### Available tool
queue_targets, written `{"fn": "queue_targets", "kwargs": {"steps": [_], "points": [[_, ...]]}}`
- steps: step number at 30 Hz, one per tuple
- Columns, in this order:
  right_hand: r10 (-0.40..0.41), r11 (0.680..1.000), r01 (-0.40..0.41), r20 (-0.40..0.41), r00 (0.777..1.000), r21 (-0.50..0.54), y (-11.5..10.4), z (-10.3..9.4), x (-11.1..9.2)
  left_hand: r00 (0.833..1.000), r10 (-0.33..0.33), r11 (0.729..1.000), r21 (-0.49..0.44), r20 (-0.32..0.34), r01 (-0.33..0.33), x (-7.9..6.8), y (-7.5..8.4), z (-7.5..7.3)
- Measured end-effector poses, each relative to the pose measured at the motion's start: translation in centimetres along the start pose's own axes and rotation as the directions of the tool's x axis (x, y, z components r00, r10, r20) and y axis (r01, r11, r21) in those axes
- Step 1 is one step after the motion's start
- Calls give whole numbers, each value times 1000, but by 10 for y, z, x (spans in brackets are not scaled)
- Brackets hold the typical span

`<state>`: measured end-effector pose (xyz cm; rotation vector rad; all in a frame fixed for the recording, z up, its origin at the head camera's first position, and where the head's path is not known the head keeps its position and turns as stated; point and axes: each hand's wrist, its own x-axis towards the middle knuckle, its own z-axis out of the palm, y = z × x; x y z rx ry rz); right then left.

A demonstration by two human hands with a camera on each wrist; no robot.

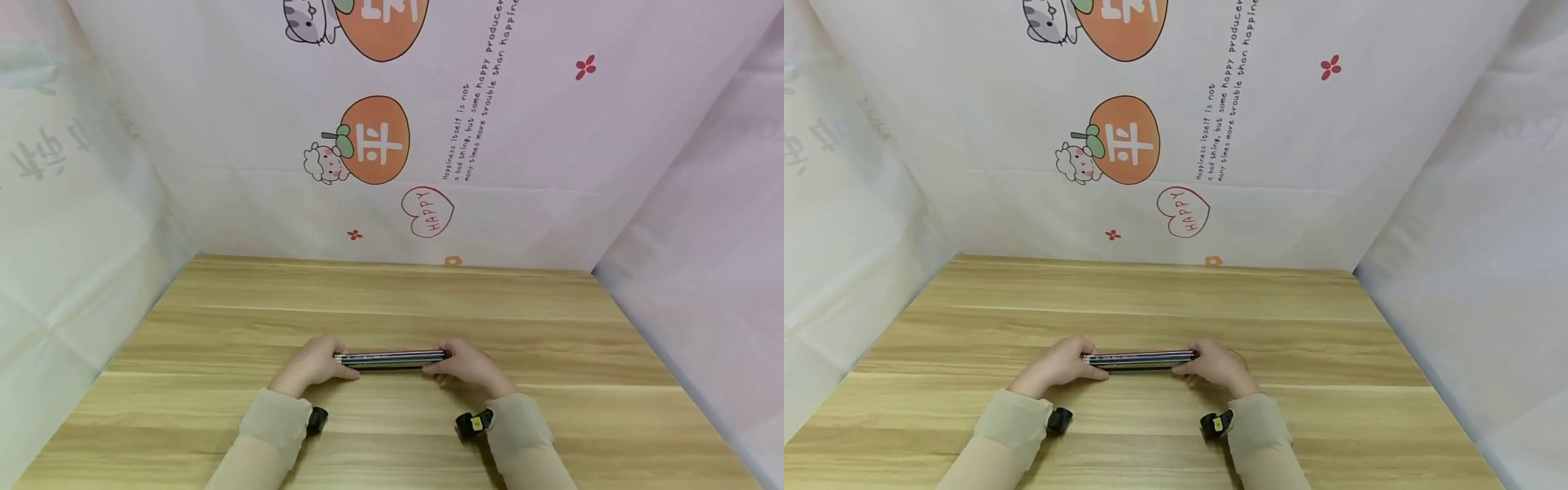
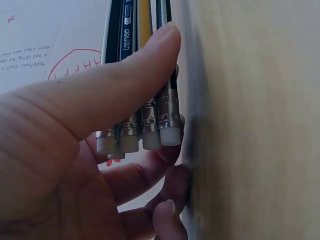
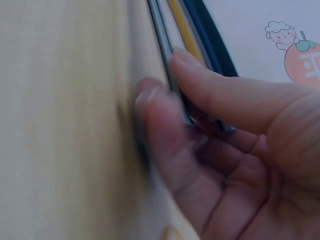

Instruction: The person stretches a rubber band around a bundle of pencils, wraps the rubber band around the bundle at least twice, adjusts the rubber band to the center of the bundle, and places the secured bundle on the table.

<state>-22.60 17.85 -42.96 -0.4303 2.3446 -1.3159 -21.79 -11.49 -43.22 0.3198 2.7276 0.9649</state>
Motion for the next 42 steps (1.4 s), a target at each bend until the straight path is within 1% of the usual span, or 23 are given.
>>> {"fn": "queue_targets", "kwargs": {"steps": [2, 5, 8, 12, 15, 20, 23, 26, 28, 31, 33, 35, 37, 38, 42], "points": [[0, 995, -2, 25, 1000, 103, 1, 0, 1, 1000, -4, 1000, -14, 2, 4, -1, 0, -1], [10, 971, -18, 37, 999, 237, 3, 1, 5, 1000, -10, 999, -36, 3, 10, -2, 2, -3], [4, 935, -17, 39, 999, 353, 5, 1, 7, 1000, -6, 999, -54, 3, 6, -3, 4, -6], [-14, 868, -7, 37, 999, 496, 3, 0, 8, 1000, -4, 999, -47, -4, 4, -4, 7, -9], [-8, 826, -3, 17, 1000, 563, -2, 0, 6, 1000, -7, 999, -52, -10, 7, -3, 7, -10], [3, 788, 14, -27, 1000, 615, -9, -2, 2, 1000, 7, 993, -115, -13, -9, -3, 8, -12], [-4, 760, 27, -37, 999, 649, -11, -5, -1, 1000, 12, 981, -192, 6, -11, -4, 8, -13], [-11, 735, 38, -44, 999, 677, -12, -7, -2, 999, 18, 957, -289, 40, -6, -3, 8, -14], [-19, 727, 46, -47, 999, 685, -12, -8, -3, 998, 24, 935, -355, 66, 1, -2, 8, -14], [-35, 717, 54, -42, 999, 695, -13, -10, -4, 995, 50, 906, -424, 91, -7, 0, 8, -13], [-45, 712, 59, -38, 998, 700, -13, -11, -4, 994, 57, 876, -483, 93, -6, 2, 8, -13], [-52, 700, 64, -38, 998, 711, -13, -11, -5, 994, 60, 834, -552, 86, -3, 4, 8, -11], [-55, 690, 66, -39, 998, 720, -14, -12, -5, 996, 62, 773, -635, 65, -6, 6, 9, -8], [-58, 687, 68, -39, 998, 723, -14, -12, -5, 997, 60, 738, -675, 55, -8, 7, 9, -7], [-75, 685, 72, -28, 997, 725, -17, -13, -6, 998, 54, 586, -810, 30, -7, 10, 13, -1]]}}
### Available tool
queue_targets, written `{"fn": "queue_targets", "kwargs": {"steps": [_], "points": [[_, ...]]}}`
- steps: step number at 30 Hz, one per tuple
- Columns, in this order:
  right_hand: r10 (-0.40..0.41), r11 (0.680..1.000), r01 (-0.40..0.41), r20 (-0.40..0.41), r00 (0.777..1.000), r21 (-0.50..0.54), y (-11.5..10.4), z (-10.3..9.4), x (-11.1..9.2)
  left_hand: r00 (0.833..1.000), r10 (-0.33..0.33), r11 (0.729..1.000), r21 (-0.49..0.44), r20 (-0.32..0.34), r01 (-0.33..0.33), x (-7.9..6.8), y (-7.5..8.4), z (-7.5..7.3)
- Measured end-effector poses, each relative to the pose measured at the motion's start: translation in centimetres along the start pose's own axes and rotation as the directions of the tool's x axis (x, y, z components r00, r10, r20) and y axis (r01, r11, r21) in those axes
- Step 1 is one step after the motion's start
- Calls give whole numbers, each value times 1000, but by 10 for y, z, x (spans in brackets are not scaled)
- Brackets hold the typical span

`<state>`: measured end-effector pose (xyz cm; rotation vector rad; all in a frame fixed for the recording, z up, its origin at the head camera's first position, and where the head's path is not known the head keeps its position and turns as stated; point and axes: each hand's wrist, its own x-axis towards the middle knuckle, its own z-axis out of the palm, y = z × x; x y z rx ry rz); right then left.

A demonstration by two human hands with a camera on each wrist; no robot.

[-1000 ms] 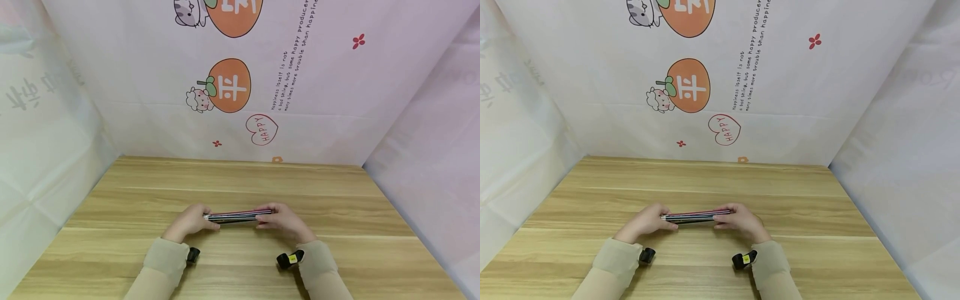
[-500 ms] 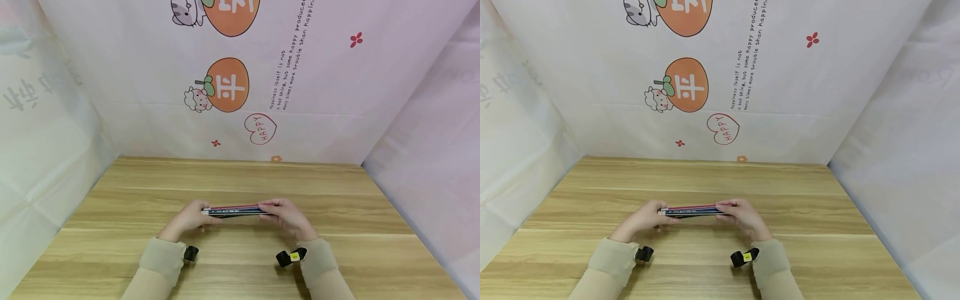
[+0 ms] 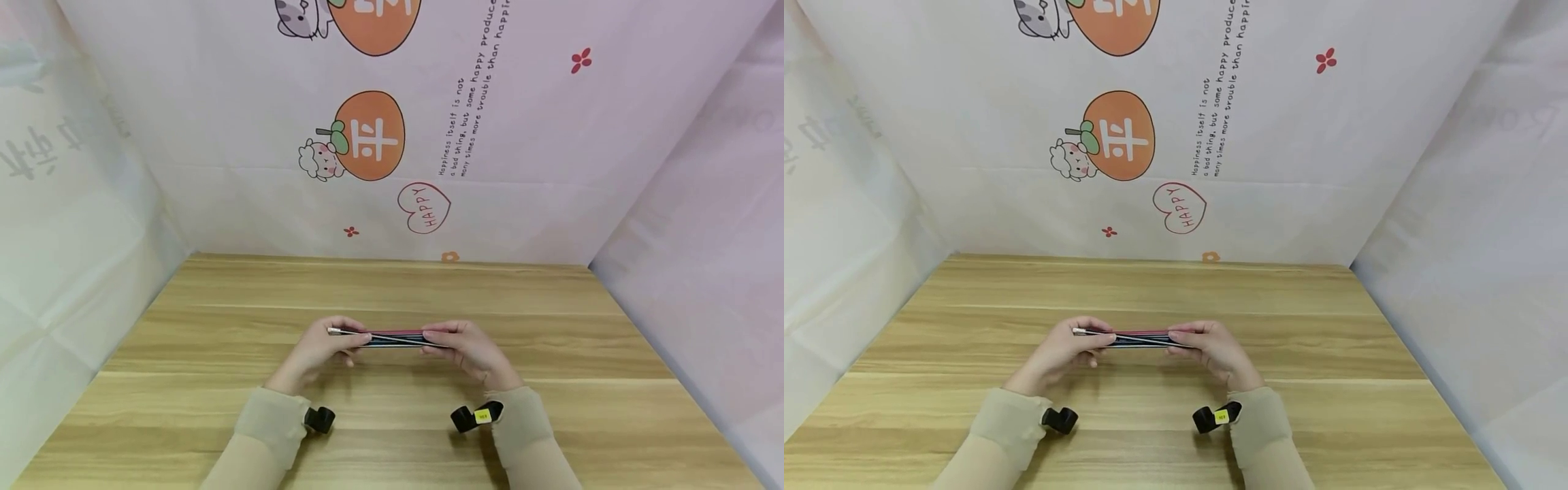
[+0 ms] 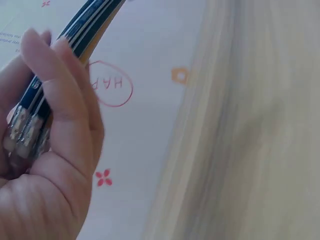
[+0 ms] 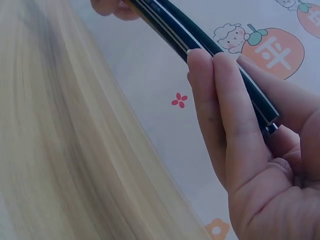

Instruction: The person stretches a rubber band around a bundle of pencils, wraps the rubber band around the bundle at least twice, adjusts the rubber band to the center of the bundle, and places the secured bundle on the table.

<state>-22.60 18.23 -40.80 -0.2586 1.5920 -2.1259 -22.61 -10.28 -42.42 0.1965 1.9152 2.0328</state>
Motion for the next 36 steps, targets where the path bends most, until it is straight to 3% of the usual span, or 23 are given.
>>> {"fn": "queue_targets", "kwargs": {"steps": [5, 9, 21, 29, 36], "points": [[-1, 1000, 1, 2, 1000, 14, -2, 1, 0, 1000, 10, 984, -177, 11, -8, 0, 0, 4], [3, 1000, -3, -20, 1000, 12, -3, 1, -1, 999, 21, 972, -234, 32, -13, -1, 1, 5], [-6, 1000, 8, -120, 993, 17, -1, 10, 2, 997, -7, 974, -225, 78, 24, -1, -2, 12], [-37, 999, 37, -144, 989, -4, 0, 10, 3, 997, 8, 970, -243, 76, 10, -3, 1, 12], [-60, 998, 56, -169, 984, -27, -3, 5, 4, 999, 26, 967, -256, 36, -16, -2, 3, 9]]}}
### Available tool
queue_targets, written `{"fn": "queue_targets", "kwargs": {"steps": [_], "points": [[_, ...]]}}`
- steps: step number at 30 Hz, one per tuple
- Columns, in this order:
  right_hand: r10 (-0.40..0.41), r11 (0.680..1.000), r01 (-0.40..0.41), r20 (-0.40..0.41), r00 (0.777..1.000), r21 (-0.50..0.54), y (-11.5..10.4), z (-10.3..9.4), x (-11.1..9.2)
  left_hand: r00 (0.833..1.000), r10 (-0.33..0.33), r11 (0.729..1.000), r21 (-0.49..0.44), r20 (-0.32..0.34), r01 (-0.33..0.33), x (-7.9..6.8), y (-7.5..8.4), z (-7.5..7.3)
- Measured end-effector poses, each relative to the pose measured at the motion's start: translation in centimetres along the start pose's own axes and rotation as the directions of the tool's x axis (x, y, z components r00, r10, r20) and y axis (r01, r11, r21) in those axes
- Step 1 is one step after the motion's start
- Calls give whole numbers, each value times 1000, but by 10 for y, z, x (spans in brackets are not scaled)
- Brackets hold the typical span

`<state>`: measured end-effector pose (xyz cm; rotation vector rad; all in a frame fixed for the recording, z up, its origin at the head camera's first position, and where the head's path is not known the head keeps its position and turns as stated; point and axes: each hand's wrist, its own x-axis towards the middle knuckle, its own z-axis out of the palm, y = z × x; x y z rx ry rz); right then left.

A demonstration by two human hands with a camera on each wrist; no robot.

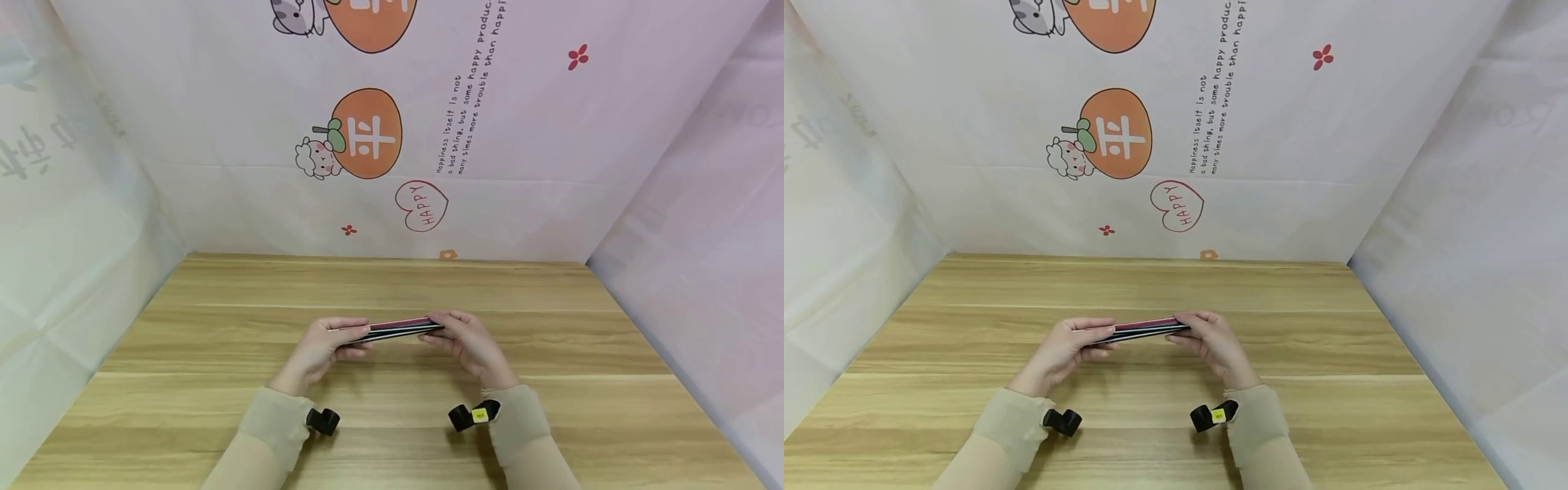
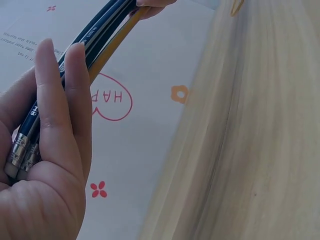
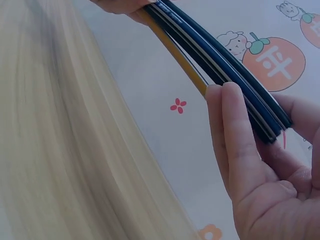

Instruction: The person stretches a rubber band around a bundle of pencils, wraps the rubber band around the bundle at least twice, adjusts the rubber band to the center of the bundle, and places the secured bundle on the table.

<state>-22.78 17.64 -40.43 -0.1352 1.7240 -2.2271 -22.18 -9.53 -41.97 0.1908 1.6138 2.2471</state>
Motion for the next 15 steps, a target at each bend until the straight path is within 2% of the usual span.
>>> {"fn": "queue_targets", "kwargs": {"steps": [9, 15], "points": [[-42, 999, 39, -94, 995, -28, -6, 6, -3, 1000, -17, 1000, 8, 8, 17, -1, 3, -1], [-57, 997, 50, -123, 991, -58, -6, 8, -3, 999, -31, 1000, 6, 7, 31, -1, 3, -3]]}}
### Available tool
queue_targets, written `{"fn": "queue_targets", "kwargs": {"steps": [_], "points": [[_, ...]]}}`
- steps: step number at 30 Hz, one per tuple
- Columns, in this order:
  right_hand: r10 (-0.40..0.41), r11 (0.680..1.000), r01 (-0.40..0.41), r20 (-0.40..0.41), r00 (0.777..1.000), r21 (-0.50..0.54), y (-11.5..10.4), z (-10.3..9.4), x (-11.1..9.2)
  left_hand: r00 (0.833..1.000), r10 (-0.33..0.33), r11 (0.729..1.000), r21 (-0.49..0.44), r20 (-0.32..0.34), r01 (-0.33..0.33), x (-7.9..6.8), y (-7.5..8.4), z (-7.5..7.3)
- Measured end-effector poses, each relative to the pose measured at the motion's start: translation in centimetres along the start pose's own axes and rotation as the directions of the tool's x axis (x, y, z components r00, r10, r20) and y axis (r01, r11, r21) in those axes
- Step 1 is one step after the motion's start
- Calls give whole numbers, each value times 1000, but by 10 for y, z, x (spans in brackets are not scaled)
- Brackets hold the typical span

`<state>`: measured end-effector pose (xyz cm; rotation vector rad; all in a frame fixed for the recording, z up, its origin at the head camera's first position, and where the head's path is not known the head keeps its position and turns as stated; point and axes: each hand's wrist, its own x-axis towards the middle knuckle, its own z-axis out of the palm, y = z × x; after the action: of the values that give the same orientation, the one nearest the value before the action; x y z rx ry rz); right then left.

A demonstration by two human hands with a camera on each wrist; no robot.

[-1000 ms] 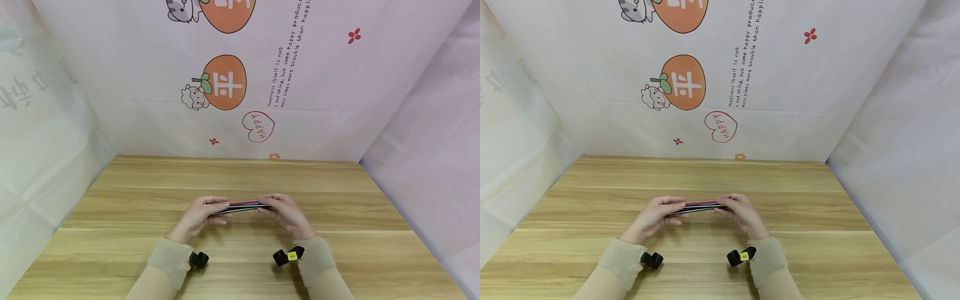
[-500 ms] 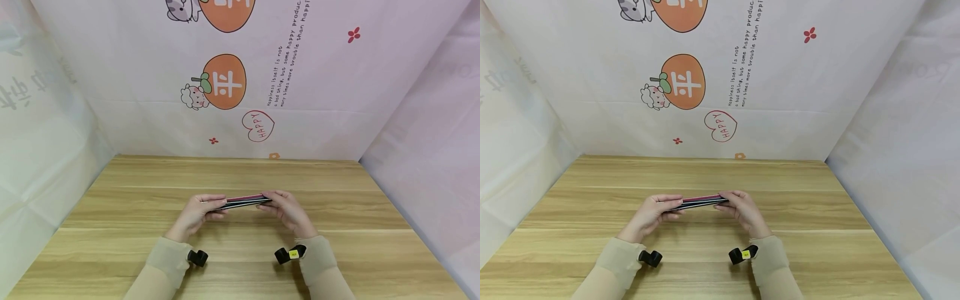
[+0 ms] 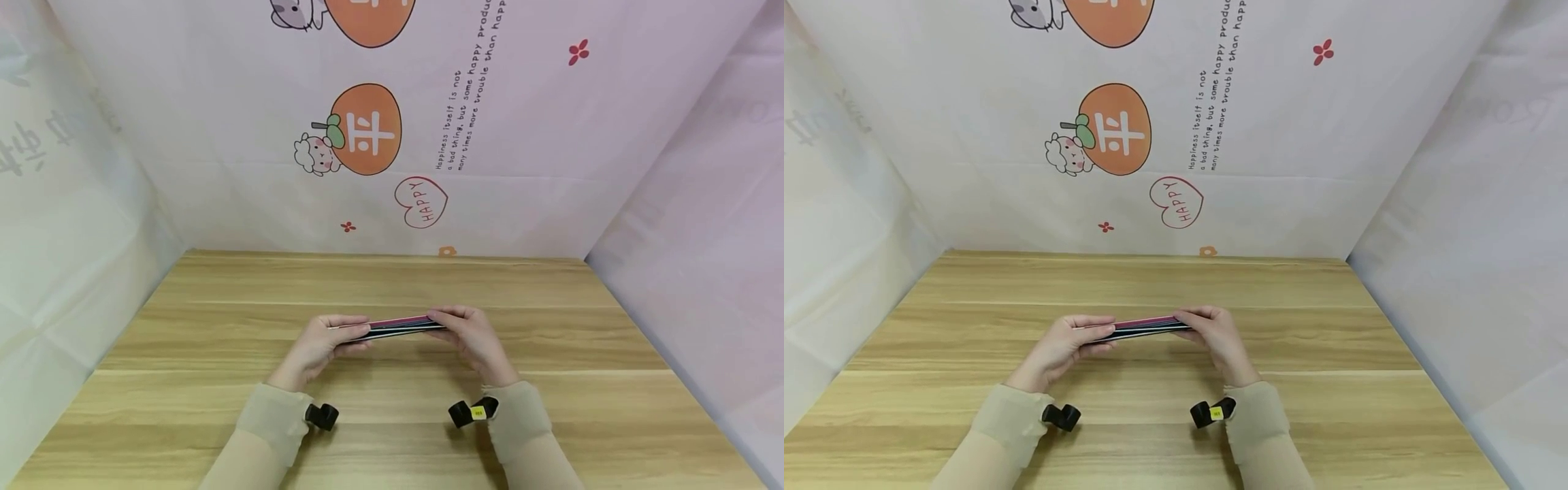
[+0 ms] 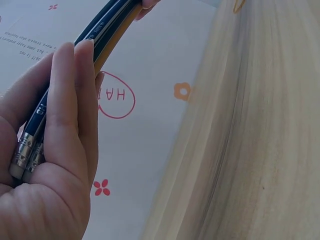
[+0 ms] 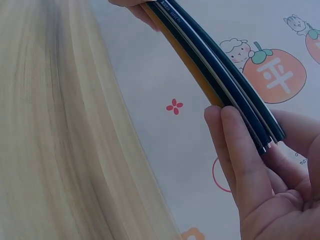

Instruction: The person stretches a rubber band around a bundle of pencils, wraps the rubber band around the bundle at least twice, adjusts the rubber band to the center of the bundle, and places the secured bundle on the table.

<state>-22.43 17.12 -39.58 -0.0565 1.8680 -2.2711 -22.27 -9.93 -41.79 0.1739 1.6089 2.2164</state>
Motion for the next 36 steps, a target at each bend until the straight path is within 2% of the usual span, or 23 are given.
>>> {"fn": "queue_targets", "kwargs": {"steps": [5, 10, 16, 20, 24, 28, 33, 36], "points": [[0, 998, 0, 14, 1000, -64, -4, -3, 3, 1000, 7, 1000, -12, -19, -7, -1, 2, -1], [-23, 984, 26, 21, 1000, -174, -13, -14, 8, 999, 36, 999, -21, -22, -36, -2, 5, -3], [-37, 977, 39, 14, 999, -211, -20, -30, 15, 999, 35, 999, -27, -17, -36, -4, 10, -4], [-28, 949, 19, -24, 999, -314, -22, -40, 17, 999, 31, 999, -26, -28, -31, -6, 12, -5], [-36, 887, 9, -50, 998, -462, -23, -49, 16, 999, 29, 999, -18, -43, -29, -7, 14, -6], [-50, 783, -11, -80, 996, -622, -22, -59, 12, 998, 24, 999, -21, -49, -25, -6, 14, -7], [-14, 644, -73, -107, 994, -761, -14, -71, 4, 998, 14, 1000, -14, -56, -15, -6, 14, -7], [11, 591, -86, -99, 995, -802, -8, -77, 1, 998, 12, 1000, 4, -62, -11, -6, 13, -7]]}}
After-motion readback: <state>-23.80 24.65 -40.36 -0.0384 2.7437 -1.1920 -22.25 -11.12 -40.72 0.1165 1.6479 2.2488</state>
